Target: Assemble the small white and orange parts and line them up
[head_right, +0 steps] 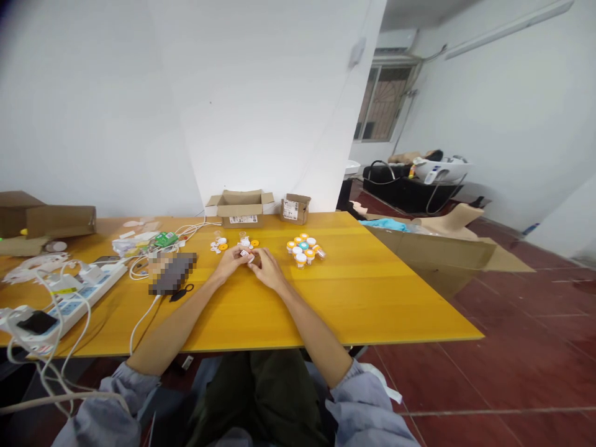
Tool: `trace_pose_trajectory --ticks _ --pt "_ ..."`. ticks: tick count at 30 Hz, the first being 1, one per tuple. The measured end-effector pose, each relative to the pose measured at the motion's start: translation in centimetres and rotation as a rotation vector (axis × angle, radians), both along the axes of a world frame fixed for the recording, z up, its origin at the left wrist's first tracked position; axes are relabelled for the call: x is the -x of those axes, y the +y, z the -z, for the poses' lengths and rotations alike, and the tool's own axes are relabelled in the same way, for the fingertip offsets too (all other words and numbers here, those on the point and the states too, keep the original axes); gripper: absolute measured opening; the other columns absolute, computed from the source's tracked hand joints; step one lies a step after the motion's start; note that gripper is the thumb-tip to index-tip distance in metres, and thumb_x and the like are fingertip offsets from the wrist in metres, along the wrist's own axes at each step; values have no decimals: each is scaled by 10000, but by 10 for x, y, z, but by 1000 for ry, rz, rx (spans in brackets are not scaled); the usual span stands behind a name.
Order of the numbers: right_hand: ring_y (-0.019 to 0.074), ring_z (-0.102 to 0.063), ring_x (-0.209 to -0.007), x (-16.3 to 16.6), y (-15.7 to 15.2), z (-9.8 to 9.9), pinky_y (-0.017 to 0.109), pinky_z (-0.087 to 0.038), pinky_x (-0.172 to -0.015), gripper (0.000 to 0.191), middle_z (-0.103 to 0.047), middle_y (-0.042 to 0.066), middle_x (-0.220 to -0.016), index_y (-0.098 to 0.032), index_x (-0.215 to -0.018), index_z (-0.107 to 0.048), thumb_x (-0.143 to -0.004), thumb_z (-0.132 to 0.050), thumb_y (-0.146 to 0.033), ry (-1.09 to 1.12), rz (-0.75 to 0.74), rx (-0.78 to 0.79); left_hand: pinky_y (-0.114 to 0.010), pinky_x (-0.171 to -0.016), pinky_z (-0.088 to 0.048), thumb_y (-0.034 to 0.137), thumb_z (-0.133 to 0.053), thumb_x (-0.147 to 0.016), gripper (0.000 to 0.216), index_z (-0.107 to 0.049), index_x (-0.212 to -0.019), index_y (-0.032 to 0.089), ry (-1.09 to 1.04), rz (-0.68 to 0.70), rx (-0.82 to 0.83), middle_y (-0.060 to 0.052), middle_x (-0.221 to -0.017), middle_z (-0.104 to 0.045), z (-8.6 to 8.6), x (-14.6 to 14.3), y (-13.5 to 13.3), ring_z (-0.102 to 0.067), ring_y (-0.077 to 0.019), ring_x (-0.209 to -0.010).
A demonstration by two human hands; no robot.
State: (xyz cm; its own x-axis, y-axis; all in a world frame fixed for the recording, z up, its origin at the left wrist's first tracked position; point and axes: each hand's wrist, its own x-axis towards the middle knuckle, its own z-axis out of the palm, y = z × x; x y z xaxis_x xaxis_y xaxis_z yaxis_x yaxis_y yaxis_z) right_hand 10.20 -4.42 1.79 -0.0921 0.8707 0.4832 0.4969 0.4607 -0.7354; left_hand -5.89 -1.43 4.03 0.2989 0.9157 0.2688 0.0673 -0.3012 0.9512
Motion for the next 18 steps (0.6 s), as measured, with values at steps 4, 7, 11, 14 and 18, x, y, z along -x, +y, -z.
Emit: trace_pose_trajectory --ticks 4,7,11,14,18 --pt "157 -615 -748 -2 1 0 335 -537 -768 236 -678 21 -1003 -232 -995 -648 -775 -687 -309 42 -49 39 -297 -750 -547 460 -875 -619 401 -697 -845 181 -15 43 66 -15 -846 -712 0 -2 -2 -666 -167 -785" --pt "168 -640 -766 -3 4 0 332 -545 -756 206 -685 20 -955 -224 -951 -645 -778 -690 -326 90 -79 72 -311 -765 -560 458 -885 -617 425 -698 -876 177 -36 89 120 -27 -886 -725 -1 -3 -3 -681 -162 -764" --pt "179 -670 -785 -3 8 1 333 -559 -748 211 -693 25 -941 -214 -979 -643 -782 -654 -289 164 -112 115 -331 -794 -575 511 -844 -670 429 -725 -902 170 -65 86 117 -67 -989 -740 -2 -3 -3 -691 -179 -809" --pt "182 -681 -798 -3 9 3 333 -569 -752 222 -703 26 -956 -217 -997 -648 -782 -634 -273 192 -125 115 -337 -806 -578 519 -823 -695 421 -742 -919 172 -59 86 100 -70 -982 -744 -1 -2 -1 -693 -195 -843" --pt "186 -687 -821 -4 9 3 336 -572 -766 227 -701 25 -967 -220 -996 -650 -778 -637 -281 207 -131 105 -338 -813 -567 528 -800 -715 419 -732 -933 177 -21 98 45 -59 -961 -743 2 -1 2 -690 -207 -887"
